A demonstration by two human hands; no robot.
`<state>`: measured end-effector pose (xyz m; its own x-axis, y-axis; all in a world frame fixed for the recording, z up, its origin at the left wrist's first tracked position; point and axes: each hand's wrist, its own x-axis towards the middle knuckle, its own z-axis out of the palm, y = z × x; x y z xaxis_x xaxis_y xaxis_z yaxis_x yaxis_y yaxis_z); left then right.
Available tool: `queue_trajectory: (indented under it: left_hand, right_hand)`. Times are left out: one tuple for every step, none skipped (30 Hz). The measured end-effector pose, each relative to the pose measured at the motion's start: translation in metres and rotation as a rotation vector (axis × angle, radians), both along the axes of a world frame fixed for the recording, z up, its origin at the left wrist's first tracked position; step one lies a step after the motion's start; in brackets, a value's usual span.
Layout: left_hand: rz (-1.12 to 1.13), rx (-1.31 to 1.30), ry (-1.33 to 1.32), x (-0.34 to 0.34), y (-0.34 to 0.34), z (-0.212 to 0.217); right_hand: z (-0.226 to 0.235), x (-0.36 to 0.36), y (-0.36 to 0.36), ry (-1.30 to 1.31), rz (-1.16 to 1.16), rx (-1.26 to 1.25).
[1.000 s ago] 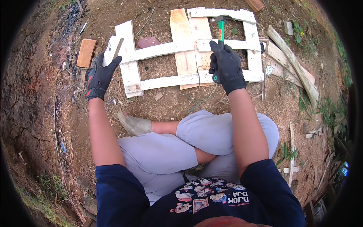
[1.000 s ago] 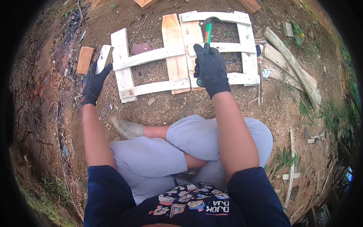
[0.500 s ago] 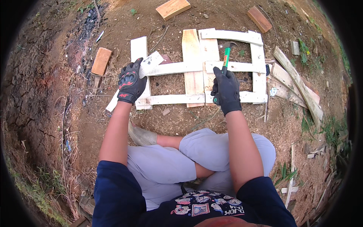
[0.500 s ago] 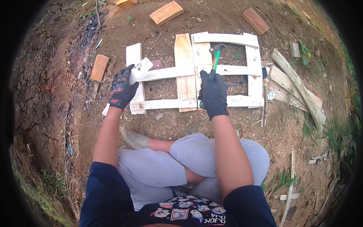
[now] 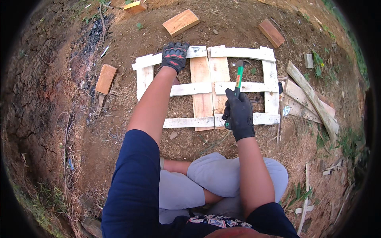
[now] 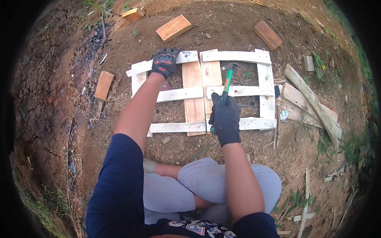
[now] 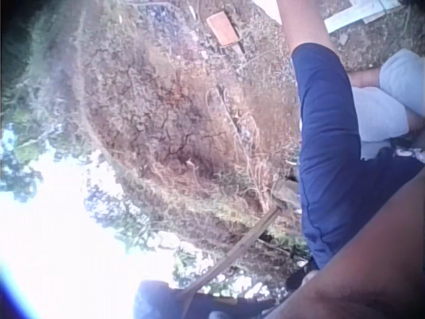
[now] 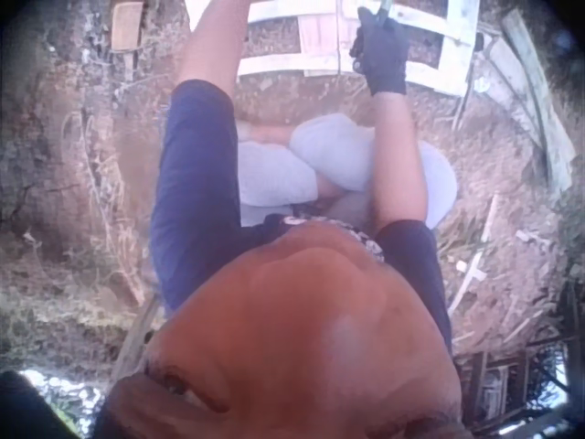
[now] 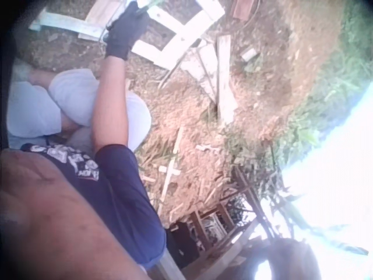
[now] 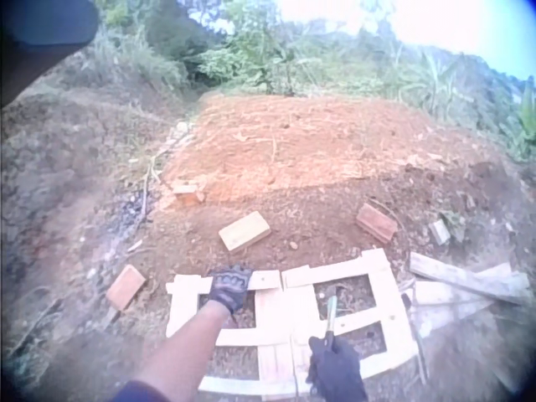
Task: The person sits on the ground and uses a hammer to drive nails into a white wooden frame structure. They position wooden planks and secure them to the frame, occasionally picking up additional nails from the ground to continue the assembly.
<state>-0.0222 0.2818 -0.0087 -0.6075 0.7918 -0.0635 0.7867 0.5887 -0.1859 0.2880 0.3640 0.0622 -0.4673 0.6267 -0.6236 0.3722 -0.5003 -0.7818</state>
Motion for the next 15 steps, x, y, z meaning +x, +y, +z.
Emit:
queue_trajectory:
  left_hand:
    - [-0.006,0.027,0.032,0.000,0.002,-0.004]
    - [-0.017,0.031,0.044,-0.001,0.003,-0.007]
    - [-0.036,0.038,0.048,0.005,0.009,-0.006]
    - [-0.055,0.045,0.053,0.009,0.013,-0.004]
    - [-0.085,0.099,0.044,0.011,0.013,-0.009]
    - [-0.126,0.121,0.064,0.007,0.008,-0.013]
    - [-0.167,0.140,0.084,0.002,0.000,-0.020]
    - [-0.210,0.159,0.104,-0.002,-0.008,-0.028]
    - [-0.191,0.142,0.127,-0.004,-0.020,-0.038]
    - [-0.189,0.175,0.114,-0.004,-0.027,-0.046]
    - [-0.185,0.206,0.102,-0.004,-0.035,-0.053]
    - [-0.190,0.245,0.077,0.005,-0.034,-0.056]
    - [-0.167,0.278,-0.023,0.017,-0.031,-0.055]
    - [-0.194,0.261,-0.018,0.022,-0.031,-0.059]
    - [-0.215,0.236,-0.003,0.022,-0.037,-0.060]
  right_hand:
    - [-0.002,0.000,0.000,0.005,-0.005,-0.007]
    - [-0.003,0.000,-0.001,0.011,-0.009,-0.015]
    - [-0.004,0.002,0.001,0.017,-0.009,-0.015]
    - [-0.003,0.004,0.002,0.023,-0.009,-0.015]
    - [-0.003,0.006,0.004,0.029,-0.009,-0.015]
    - [-0.003,0.005,0.003,0.031,-0.015,-0.016]
    - [-0.003,0.003,0.001,0.034,-0.021,-0.020]
    - [-0.003,0.002,-0.001,0.037,-0.028,-0.023]
    - [-0.003,-0.001,-0.004,0.027,-0.017,-0.022]
    - [-0.001,-0.002,-0.004,0.014,-0.012,-0.016]
    - [0.000,-0.004,-0.005,0.003,-0.005,-0.010]
    - [0.000,-0.001,-0.002,-0.006,-0.011,-0.008]
    - [-0.001,0.001,0.000,-0.013,-0.015,-0.007]
    - [-0.002,0.003,0.002,-0.021,-0.019,-0.007]
    - [-0.001,0.002,0.001,-0.010,-0.019,-0.020]
